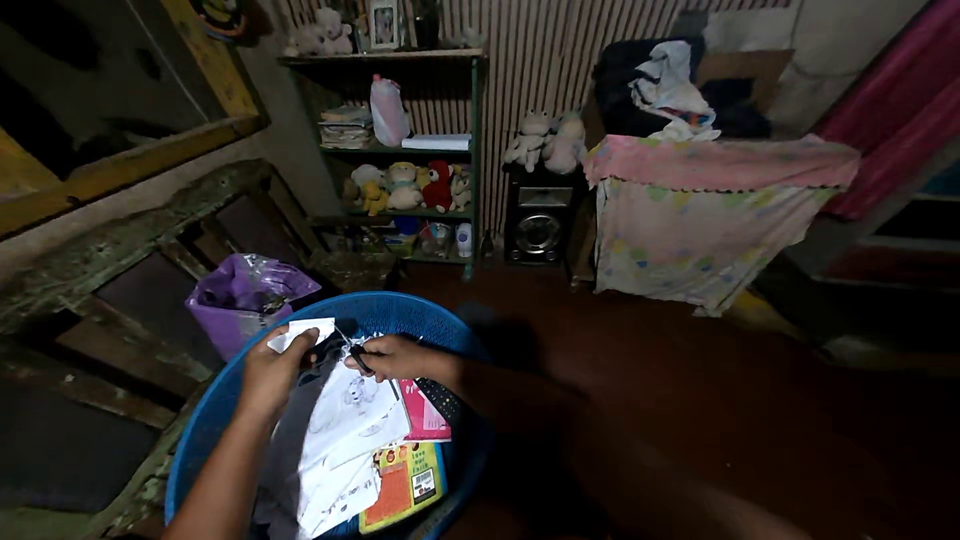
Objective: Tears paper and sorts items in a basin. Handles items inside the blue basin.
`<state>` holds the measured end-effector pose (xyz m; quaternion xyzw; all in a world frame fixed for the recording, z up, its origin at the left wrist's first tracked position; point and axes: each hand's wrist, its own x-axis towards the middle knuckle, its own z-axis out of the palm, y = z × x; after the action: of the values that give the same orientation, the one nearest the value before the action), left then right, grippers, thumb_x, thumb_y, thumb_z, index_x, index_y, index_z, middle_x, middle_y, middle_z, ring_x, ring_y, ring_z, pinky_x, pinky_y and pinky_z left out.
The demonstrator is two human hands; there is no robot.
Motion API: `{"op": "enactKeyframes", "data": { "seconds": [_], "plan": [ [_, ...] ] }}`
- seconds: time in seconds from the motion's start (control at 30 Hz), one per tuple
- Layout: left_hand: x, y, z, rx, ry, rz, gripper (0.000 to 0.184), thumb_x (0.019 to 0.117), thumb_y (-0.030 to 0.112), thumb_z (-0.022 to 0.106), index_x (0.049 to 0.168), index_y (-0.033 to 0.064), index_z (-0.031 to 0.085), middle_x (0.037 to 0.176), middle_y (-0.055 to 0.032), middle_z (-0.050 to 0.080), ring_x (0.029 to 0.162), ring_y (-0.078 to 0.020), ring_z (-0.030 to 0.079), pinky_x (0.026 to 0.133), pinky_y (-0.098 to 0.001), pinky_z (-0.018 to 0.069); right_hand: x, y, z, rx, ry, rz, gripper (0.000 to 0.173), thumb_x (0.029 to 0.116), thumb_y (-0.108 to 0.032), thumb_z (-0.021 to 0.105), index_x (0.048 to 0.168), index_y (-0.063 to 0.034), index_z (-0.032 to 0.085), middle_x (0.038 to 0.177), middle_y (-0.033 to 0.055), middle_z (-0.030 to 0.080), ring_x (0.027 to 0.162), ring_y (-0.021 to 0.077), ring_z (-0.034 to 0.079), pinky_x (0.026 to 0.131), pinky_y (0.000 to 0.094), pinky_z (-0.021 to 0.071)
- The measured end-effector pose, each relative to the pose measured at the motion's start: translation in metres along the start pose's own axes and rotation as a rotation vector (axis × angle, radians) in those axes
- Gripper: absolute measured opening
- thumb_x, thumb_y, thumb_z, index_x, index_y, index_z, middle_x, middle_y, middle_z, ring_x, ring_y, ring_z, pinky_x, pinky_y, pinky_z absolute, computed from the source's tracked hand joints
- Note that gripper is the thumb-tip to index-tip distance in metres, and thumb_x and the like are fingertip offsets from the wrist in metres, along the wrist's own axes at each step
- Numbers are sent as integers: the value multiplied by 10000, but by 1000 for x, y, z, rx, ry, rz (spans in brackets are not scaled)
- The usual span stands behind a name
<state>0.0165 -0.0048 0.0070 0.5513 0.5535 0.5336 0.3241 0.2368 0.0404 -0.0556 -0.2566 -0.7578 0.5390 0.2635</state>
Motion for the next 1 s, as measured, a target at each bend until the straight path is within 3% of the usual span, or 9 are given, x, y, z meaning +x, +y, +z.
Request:
{"op": "enactKeyframes", "data": {
  "seconds": [0.53, 0.73, 0.87, 1.0],
  "plan": [
    [-1, -1, -3, 0, 6, -7, 258, 960, 245, 723, 1117, 44, 682, 882, -56, 715, 658, -149, 667, 616, -319, 599, -2, -4, 2, 29, 1, -13, 475, 1080, -438, 489, 1076, 16, 628, 878, 93, 640, 677, 137, 609, 605, 299, 527],
    [-6, 9, -1, 11, 14, -45, 249, 991, 173, 690, 1184, 20, 652, 897, -72, 713, 670, -150, 668, 654, -332, 606, -6, -9, 2, 11, 17, 17, 478, 1082, -440, 478, 1145, 6, 640, 930, 98, 650, 737, 153, 635, 656, 327, 557],
    [-7, 7, -1, -4, 16, -56, 249, 995, 210, 697, 1192, 62, 670, 920, -67, 716, 677, -154, 655, 645, -335, 592, -4, -6, 2, 7, 4, -8, 466, 1087, -436, 462, 1151, -20, 662, 952, 79, 664, 764, 135, 642, 677, 312, 562],
    [-7, 7, -1, -16, 12, -44, 256, 993, 230, 699, 1184, 61, 676, 919, -72, 717, 670, -152, 647, 631, -326, 581, 1, 0, 1, 19, -7, 7, 439, 1086, -407, 467, 1113, -14, 660, 908, 62, 657, 705, 109, 622, 628, 280, 540]
  ]
}}
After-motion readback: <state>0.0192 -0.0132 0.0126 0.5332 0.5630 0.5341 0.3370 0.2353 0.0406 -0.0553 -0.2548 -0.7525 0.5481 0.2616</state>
